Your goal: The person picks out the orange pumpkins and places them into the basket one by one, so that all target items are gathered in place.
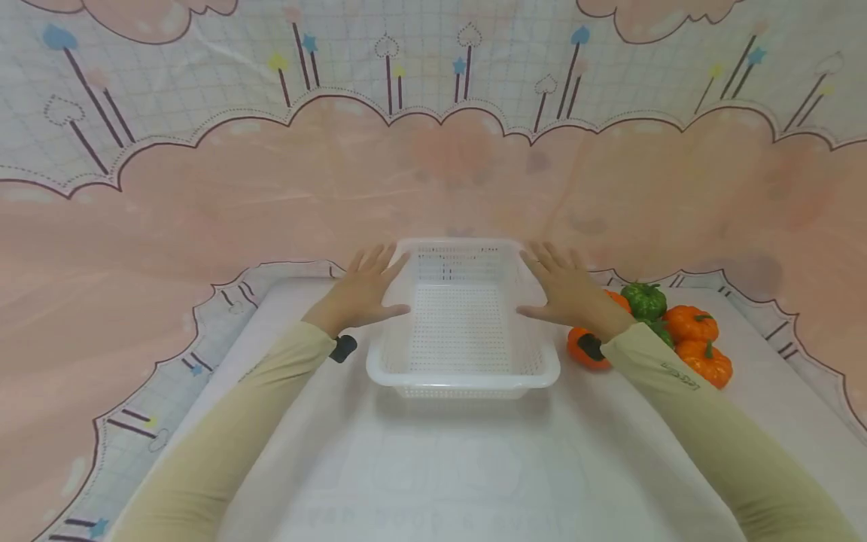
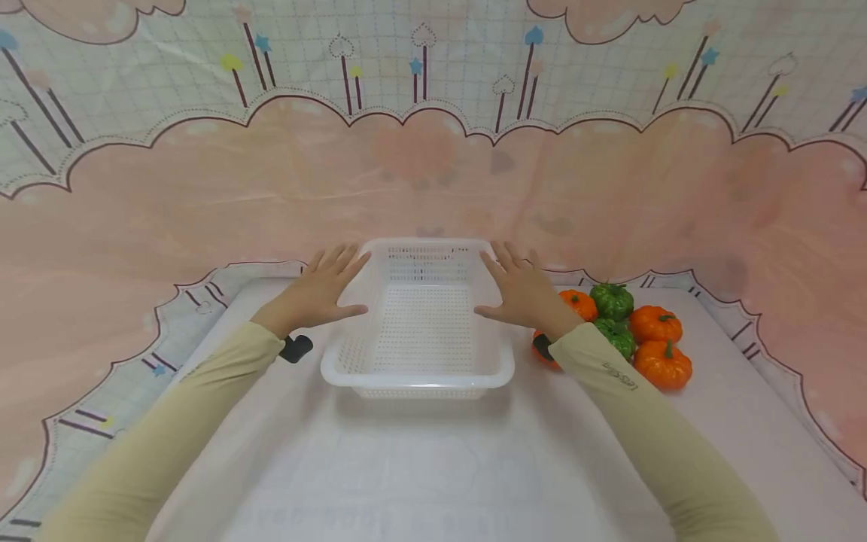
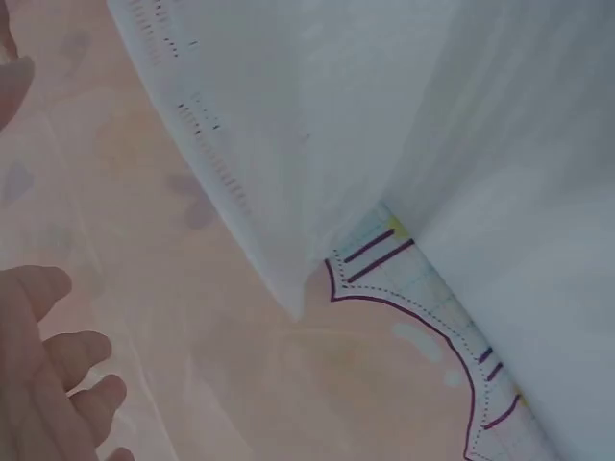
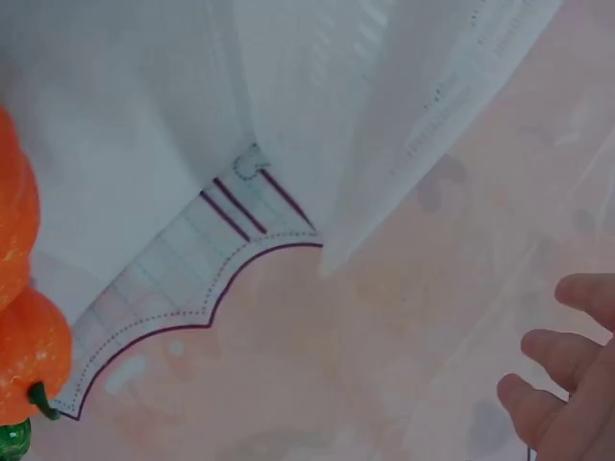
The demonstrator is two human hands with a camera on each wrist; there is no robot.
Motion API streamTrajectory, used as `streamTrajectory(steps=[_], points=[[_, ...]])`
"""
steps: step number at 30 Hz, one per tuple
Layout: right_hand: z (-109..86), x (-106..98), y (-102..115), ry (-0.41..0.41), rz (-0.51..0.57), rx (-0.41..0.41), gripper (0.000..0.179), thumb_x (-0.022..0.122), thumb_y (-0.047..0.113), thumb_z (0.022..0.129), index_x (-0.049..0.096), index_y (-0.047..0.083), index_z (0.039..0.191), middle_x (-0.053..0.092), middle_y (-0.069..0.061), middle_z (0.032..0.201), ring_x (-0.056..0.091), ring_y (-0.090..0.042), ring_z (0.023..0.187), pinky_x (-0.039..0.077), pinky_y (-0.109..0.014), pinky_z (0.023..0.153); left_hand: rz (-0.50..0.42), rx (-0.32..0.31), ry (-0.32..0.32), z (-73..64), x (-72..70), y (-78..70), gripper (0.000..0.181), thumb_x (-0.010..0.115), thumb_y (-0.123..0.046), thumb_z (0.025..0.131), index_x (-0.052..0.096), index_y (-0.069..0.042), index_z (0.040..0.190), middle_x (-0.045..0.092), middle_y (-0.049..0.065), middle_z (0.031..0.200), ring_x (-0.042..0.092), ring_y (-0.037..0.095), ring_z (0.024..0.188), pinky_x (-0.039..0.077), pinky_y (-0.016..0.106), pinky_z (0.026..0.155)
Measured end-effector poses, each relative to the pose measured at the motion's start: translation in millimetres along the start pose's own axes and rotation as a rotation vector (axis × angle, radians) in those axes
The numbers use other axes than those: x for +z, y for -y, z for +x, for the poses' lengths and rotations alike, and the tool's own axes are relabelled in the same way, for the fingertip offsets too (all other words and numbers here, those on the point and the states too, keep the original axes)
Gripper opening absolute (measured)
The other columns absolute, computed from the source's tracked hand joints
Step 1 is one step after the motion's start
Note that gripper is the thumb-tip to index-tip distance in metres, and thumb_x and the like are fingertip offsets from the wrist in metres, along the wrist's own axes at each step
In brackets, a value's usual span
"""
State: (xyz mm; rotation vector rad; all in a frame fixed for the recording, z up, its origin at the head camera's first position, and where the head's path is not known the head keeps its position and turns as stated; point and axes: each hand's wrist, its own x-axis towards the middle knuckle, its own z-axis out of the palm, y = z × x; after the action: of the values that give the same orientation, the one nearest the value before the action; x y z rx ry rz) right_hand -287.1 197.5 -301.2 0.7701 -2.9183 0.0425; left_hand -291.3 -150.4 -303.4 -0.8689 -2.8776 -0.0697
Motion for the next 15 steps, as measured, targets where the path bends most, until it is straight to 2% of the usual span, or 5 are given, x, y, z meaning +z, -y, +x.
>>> streamTrajectory(steps=[4, 9, 12, 15], points=[[-6.3, 2, -9, -0.021, -0.002, 0.000, 0.095, 0.060, 0.054, 0.084, 0.012, 0.007, 0.151, 0.006, -0.017, 0.159, 0.004, -0.038, 0.145, 0.001, -0.065, 0.113, -0.002, 0.023, -0.016, -1.7, 3.3, 8.1, 0.086, 0.055, -0.049, 0.088, 0.015, -0.006, 0.151, 0.008, 0.021, 0.157, 0.006, 0.038, 0.145, 0.001, 0.056, 0.118], [-15.1, 1, -17, -0.052, 0.033, 0.002, 0.093, 0.063, 0.048, 0.083, 0.015, 0.005, 0.150, 0.009, -0.017, 0.158, 0.006, -0.038, 0.145, 0.003, -0.062, 0.115, -0.081, 0.032, -0.029, -4.1, 7.9, 21.1, 0.085, 0.058, -0.044, 0.089, 0.016, -0.002, 0.149, 0.011, 0.018, 0.157, 0.010, 0.036, 0.145, 0.006, 0.055, 0.118], [-20.1, -2, -20, -0.063, 0.043, 0.013, 0.093, 0.065, 0.045, 0.083, 0.016, 0.004, 0.150, 0.011, -0.018, 0.158, 0.007, -0.039, 0.145, 0.003, -0.060, 0.116, -0.194, -0.012, -0.005, -5.7, 10.4, 27.9, 0.085, 0.059, -0.044, 0.088, 0.016, -0.003, 0.150, 0.012, 0.016, 0.158, 0.014, 0.035, 0.145, 0.011, 0.054, 0.118], [-23.0, -1, -25, -0.071, 0.044, 0.033, 0.094, 0.068, 0.043, 0.081, 0.015, 0.007, 0.151, 0.011, -0.017, 0.158, 0.009, -0.038, 0.145, 0.006, -0.059, 0.116, -0.345, -0.078, 0.035, -5.9, 14.7, 34.1, 0.086, 0.060, -0.044, 0.088, 0.014, -0.009, 0.151, 0.013, 0.012, 0.158, 0.017, 0.033, 0.145, 0.017, 0.052, 0.117]])
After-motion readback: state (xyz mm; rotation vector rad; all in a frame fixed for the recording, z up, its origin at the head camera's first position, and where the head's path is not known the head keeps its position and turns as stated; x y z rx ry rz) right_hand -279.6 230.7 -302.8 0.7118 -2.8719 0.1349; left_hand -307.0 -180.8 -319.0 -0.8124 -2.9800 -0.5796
